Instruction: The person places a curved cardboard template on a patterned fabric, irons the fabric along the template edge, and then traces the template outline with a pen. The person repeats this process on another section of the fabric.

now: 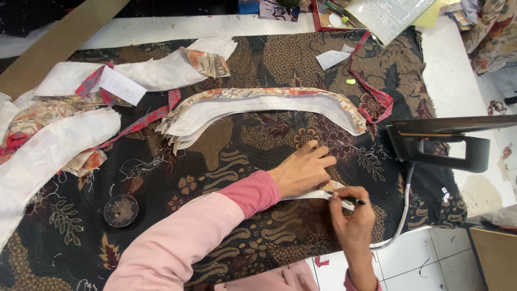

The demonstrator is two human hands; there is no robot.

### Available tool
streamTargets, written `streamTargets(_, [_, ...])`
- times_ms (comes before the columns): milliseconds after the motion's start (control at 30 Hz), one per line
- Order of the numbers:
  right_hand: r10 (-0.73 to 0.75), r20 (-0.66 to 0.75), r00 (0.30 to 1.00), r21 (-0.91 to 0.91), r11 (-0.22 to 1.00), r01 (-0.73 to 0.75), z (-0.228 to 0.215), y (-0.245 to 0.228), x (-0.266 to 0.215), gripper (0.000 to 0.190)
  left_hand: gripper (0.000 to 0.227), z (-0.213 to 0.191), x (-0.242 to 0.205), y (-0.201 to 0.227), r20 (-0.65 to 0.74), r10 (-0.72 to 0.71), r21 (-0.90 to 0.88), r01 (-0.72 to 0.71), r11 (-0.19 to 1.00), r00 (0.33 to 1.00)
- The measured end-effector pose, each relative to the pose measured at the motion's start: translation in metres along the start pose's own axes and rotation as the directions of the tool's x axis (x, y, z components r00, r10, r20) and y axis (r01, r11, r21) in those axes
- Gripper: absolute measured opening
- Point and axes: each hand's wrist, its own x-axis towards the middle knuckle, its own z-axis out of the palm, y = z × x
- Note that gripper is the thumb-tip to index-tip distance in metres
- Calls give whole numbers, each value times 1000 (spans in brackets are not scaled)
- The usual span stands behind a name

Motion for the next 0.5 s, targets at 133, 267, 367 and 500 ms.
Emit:
streamTargets(133, [-160,45,986,53,986,157,12,-5,-1,17,15,-4,-5,1,-23,17,46,-16,999,1000])
streamTargets(267, [-30,7,1000,6,1000,30,7,-9,4,15,16,-17,-31,-1,-7,-7,55,7,998,1000])
streamTargets(367, [-73,19,997,-5,997,73,9,-13,1,15,15,-28,-53,-4,-12,-40,59,41,997,999])
streamTargets(500, [-207,82,975,22,978,206,32,-19,-4,16,14,-35,-67,-5,5,-78,103,77,992,997])
